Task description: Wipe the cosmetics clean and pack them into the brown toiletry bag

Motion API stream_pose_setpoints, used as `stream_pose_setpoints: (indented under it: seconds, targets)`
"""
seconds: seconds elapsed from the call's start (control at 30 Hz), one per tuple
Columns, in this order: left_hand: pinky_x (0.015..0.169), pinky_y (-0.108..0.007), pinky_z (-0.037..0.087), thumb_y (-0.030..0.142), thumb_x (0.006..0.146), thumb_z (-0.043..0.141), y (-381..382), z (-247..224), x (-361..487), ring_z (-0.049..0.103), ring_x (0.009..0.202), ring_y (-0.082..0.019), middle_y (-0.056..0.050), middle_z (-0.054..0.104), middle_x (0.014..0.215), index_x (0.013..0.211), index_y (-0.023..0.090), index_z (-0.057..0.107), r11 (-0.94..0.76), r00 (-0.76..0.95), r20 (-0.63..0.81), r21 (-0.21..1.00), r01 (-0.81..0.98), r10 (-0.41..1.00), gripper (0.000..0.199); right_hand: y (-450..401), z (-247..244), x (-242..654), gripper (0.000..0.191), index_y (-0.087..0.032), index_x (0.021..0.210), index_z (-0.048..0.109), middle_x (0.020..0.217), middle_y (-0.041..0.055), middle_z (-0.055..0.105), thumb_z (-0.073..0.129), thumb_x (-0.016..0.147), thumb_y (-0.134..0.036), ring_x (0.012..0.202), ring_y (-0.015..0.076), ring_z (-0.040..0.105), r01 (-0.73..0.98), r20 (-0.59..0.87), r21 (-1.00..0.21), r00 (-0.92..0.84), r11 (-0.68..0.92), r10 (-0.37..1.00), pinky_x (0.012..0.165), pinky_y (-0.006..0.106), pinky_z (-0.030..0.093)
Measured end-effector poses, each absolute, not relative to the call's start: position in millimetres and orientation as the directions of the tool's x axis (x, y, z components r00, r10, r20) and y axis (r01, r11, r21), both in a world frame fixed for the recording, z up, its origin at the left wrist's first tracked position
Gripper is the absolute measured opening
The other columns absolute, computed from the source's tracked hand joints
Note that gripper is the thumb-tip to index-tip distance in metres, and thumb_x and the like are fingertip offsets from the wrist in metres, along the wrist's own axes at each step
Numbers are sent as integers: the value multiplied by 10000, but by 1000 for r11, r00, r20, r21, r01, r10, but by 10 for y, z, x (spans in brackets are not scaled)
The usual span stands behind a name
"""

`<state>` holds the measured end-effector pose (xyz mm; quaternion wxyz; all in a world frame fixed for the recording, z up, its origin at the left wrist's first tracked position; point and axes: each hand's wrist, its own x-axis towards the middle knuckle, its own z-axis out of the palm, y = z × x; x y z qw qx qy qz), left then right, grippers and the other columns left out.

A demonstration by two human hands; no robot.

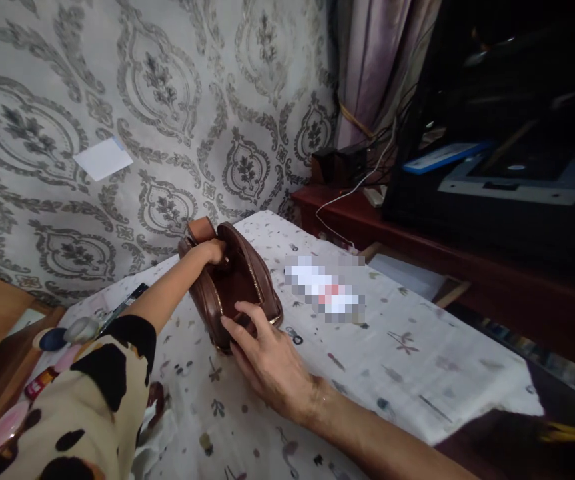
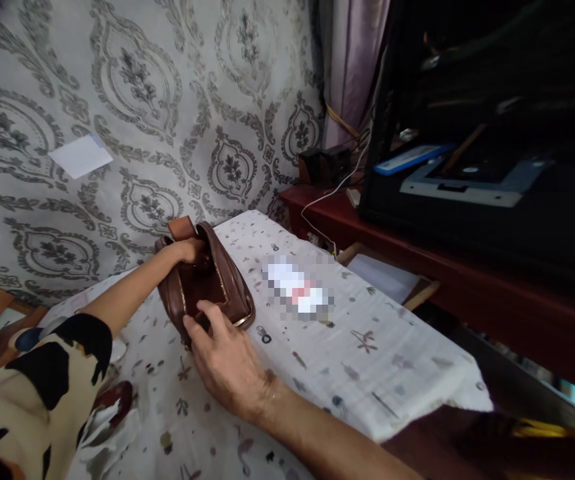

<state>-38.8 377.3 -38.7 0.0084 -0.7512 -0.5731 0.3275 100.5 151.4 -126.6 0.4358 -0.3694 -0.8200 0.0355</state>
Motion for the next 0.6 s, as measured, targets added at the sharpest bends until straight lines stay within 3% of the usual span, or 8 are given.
stream_pose_setpoints:
  seconds: [0.6]
  targets:
    - [899, -429, 561, 348, 934, 644, 3863, -502, -447, 636, 1095, -240, -103, 617, 1260, 1257, 173, 594, -218, 19, -441, -405, 888, 897, 371, 1532, -1261, 1027, 363, -129, 1282, 573, 1324, 213, 506, 439, 945, -116, 983, 244, 663, 561, 668, -389, -374, 731, 643, 730, 383, 641]
